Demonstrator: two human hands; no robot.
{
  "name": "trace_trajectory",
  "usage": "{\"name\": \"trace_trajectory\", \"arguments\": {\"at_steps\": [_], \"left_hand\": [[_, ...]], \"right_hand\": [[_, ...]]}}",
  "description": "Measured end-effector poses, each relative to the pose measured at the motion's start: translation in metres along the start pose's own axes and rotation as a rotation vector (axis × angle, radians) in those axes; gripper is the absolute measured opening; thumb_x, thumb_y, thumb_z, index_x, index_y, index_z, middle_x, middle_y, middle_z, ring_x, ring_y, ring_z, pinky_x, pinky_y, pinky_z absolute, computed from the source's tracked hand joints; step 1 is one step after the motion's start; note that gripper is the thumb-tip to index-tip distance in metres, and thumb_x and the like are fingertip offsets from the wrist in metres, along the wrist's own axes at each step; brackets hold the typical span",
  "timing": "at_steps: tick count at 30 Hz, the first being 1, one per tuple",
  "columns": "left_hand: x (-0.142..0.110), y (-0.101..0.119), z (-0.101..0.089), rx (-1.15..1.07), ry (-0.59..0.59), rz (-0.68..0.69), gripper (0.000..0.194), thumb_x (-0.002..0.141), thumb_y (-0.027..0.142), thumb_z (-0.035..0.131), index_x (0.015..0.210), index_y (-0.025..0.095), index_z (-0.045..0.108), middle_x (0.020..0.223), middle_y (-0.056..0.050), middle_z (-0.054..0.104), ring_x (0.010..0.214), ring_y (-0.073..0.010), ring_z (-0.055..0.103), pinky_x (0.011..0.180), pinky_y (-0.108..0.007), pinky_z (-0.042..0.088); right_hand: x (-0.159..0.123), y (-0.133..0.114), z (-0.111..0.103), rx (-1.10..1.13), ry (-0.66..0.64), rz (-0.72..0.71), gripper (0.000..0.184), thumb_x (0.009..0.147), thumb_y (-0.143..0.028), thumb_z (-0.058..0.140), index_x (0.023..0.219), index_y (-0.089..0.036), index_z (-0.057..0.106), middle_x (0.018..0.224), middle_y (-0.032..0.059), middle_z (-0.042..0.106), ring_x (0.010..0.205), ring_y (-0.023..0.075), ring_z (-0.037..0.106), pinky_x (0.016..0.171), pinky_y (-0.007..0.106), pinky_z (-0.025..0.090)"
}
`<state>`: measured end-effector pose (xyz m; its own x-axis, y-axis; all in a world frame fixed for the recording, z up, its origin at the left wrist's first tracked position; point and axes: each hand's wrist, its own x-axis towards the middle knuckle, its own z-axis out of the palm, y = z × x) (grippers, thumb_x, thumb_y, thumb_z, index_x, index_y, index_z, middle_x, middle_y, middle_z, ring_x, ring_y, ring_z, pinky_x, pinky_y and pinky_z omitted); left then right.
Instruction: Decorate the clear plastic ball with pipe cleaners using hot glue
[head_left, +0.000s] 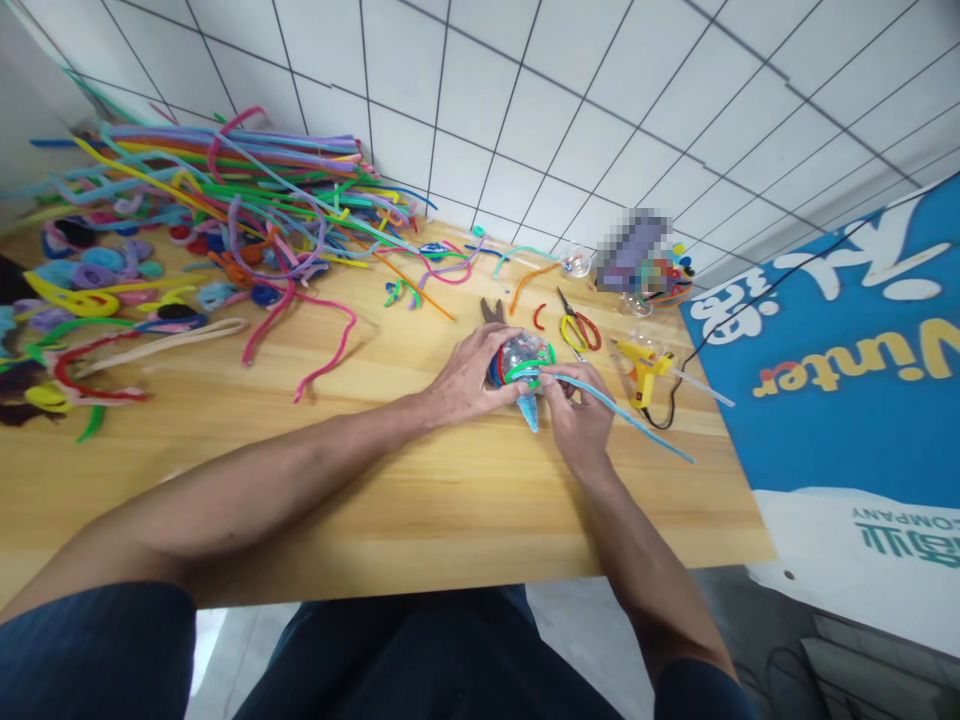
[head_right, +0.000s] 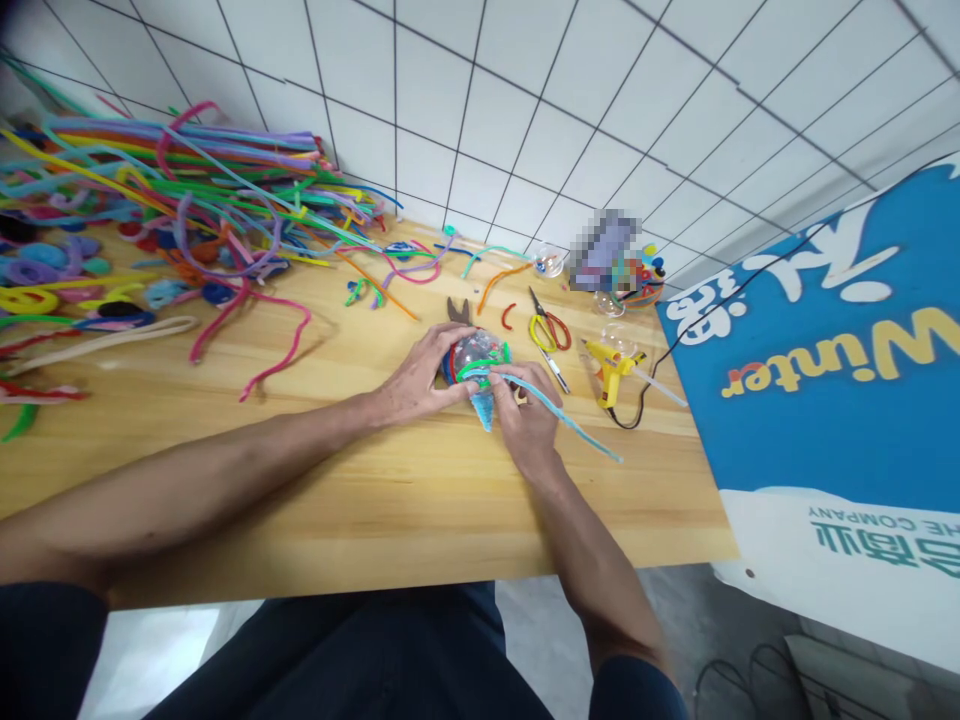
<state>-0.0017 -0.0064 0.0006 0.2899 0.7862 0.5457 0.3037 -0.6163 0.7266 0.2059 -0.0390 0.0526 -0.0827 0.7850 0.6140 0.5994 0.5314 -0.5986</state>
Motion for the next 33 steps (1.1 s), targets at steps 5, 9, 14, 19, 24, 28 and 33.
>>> {"name": "trace_trajectory", "arguments": {"at_steps": [5,9,14,19,24,28,33], "left_hand": [[0.001,0.002,-0.002,-0.023,-0.010,0.004,0.066,0.104,0.058,0.067,0.157,0.023,0.050,0.156,-0.019,0.058,0.149,-0.0352,0.055,0.127,-0.057,0.046],[0.001,0.003,-0.004,-0.002,-0.005,0.004,0.061,0.106,0.056,0.066,0.155,0.023,0.051,0.154,-0.018,0.059,0.148,-0.0331,0.057,0.126,-0.053,0.047],[0.001,0.005,-0.005,-0.011,0.001,-0.001,0.056,0.107,0.051,0.064,0.153,0.023,0.051,0.153,-0.016,0.060,0.146,-0.0322,0.057,0.125,-0.051,0.048],[0.001,0.005,-0.003,-0.019,0.027,0.014,0.053,0.107,0.048,0.064,0.152,0.022,0.052,0.149,-0.016,0.063,0.141,-0.0318,0.059,0.122,-0.051,0.050],[-0.001,0.005,-0.002,0.003,0.035,-0.009,0.055,0.107,0.049,0.064,0.153,0.021,0.051,0.151,-0.017,0.061,0.143,-0.0323,0.058,0.123,-0.052,0.050],[-0.002,0.006,-0.002,0.002,0.035,-0.023,0.056,0.108,0.050,0.063,0.154,0.021,0.051,0.151,-0.017,0.061,0.143,-0.0324,0.058,0.123,-0.053,0.049],[-0.002,0.003,-0.004,-0.026,0.011,0.006,0.056,0.110,0.054,0.057,0.156,0.021,0.051,0.153,-0.018,0.059,0.146,-0.0328,0.056,0.125,-0.054,0.046]], "right_hand": [[0.003,0.002,-0.002,0.006,-0.082,-0.019,0.012,0.100,-0.033,0.071,0.092,-0.029,0.079,0.089,0.0024,0.079,0.078,0.0208,0.068,0.069,0.036,0.054],[0.003,0.000,-0.002,0.011,-0.068,-0.022,0.009,0.099,-0.032,0.073,0.093,-0.028,0.079,0.088,0.0025,0.078,0.074,0.0198,0.066,0.068,0.036,0.053],[-0.001,-0.002,0.001,0.022,-0.021,-0.022,0.005,0.097,-0.028,0.076,0.093,-0.028,0.079,0.088,0.0019,0.079,0.076,0.0194,0.068,0.068,0.035,0.054],[-0.007,-0.003,0.008,0.015,0.076,-0.047,0.008,0.097,-0.025,0.078,0.089,-0.027,0.077,0.086,0.0000,0.078,0.078,0.0190,0.071,0.075,0.036,0.058],[-0.008,-0.002,0.014,-0.001,0.105,-0.059,0.009,0.098,-0.026,0.077,0.089,-0.027,0.077,0.085,-0.0001,0.077,0.077,0.0194,0.071,0.075,0.036,0.059],[-0.007,-0.003,0.014,-0.003,0.097,-0.060,0.011,0.098,-0.025,0.076,0.088,-0.027,0.076,0.084,-0.0001,0.077,0.077,0.0193,0.070,0.075,0.035,0.059],[-0.003,0.001,0.010,0.018,0.043,0.025,0.010,0.098,-0.029,0.075,0.089,-0.025,0.076,0.082,-0.0002,0.074,0.071,0.0174,0.064,0.068,0.032,0.053]]}}
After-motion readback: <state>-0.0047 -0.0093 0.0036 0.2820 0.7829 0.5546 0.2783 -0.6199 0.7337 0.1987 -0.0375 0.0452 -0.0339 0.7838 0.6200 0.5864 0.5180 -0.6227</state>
